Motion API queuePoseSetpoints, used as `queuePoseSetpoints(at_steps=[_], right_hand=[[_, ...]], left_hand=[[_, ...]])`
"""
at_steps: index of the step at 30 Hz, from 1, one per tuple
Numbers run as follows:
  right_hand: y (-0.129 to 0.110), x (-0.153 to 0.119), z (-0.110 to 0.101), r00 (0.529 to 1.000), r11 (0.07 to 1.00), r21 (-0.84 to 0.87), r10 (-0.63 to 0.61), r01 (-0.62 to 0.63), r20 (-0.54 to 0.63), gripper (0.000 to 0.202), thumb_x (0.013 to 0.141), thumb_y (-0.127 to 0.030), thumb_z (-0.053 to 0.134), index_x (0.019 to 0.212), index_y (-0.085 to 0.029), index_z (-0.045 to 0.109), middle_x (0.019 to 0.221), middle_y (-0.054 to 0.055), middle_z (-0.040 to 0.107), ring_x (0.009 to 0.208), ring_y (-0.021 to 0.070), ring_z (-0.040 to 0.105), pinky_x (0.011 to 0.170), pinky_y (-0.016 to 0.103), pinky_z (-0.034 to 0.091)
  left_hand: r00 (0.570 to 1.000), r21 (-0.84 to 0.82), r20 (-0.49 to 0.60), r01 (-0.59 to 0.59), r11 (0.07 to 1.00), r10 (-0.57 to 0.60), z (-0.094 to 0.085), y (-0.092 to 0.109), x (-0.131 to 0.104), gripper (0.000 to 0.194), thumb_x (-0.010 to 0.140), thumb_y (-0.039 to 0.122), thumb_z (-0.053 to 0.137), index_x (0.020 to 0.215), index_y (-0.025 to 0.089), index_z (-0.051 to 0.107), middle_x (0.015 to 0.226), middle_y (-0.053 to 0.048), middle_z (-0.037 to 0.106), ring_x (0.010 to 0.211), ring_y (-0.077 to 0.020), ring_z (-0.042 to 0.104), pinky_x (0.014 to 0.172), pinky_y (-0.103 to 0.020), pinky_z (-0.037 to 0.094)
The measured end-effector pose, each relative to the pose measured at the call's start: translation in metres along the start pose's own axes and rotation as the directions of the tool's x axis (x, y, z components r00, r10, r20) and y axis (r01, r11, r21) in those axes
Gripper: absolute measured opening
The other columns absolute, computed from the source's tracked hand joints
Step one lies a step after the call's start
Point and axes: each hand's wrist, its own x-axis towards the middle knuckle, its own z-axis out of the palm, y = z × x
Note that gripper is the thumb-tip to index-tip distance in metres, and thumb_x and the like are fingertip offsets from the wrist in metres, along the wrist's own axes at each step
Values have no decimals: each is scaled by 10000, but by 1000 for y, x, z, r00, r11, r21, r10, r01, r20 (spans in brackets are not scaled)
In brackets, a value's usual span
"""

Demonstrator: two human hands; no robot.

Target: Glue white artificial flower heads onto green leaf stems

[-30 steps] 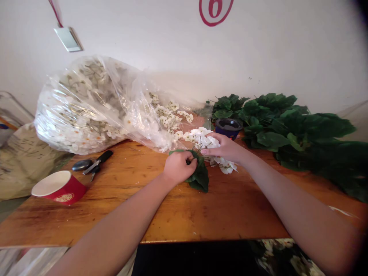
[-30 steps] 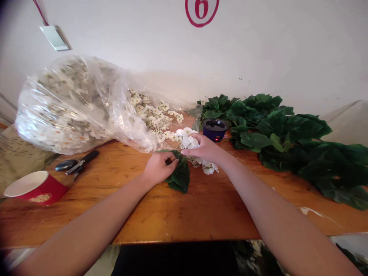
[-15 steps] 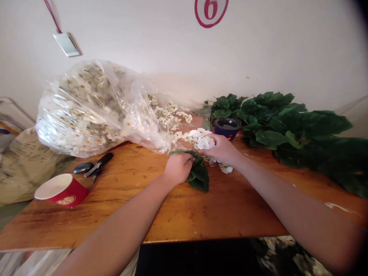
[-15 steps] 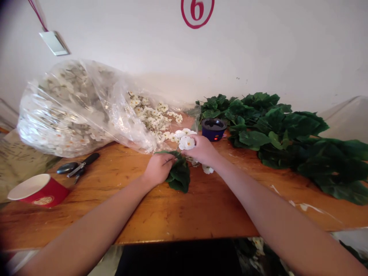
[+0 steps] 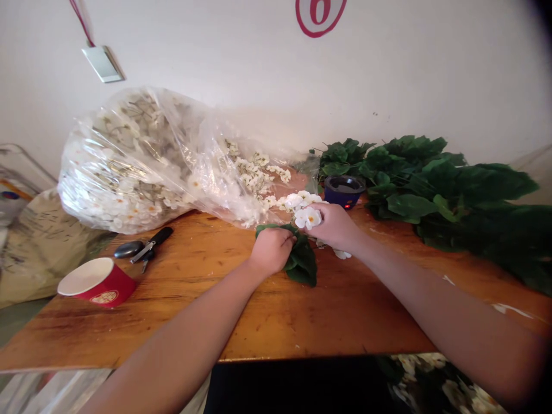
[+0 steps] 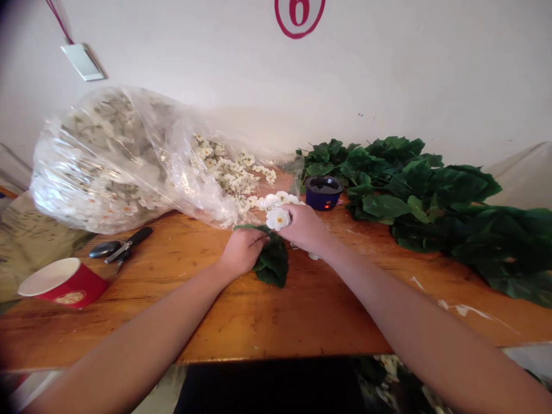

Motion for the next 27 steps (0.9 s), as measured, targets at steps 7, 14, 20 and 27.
queuePoseSetpoints(at_steps=[7,14,20,27], right_hand=[[-7,-2,-1,996,998,53,-12,17,-88,402,682,-291,715,1072,-230,637,982,38,696,825,215,635,700,305,474],[-26,-13,-24,799,947,-6,-273,320,-535,255,832,-271,592,1087,-249,601,1127,95,623,880,207,615,727,341,524],[-31,-25,-34,408,684,-356,-690,636,-598,210,746,-130,661,912,-246,607,857,49,642,792,205,618,730,380,513],[-41,-31,-3,873,868,122,-463,482,-155,104,870,-220,561,899,-214,661,731,18,637,625,127,551,570,252,428]], left_hand=[[997,-149,-38,55,987,-61,-8,2,-1,315,867,267,455,577,174,540,587,0,534,601,-121,481,587,-242,353],[964,-517,-117,148,843,-241,-26,-5,7,183,770,217,482,630,158,583,611,14,553,622,-119,500,568,-225,370],[897,-854,-194,44,518,-396,-44,-2,11,149,669,270,626,727,142,675,602,5,604,539,-118,523,519,-227,397],[828,-891,-362,-174,419,-428,-51,-2,10,184,662,201,661,831,160,720,705,-3,665,617,-105,563,582,-204,434]])
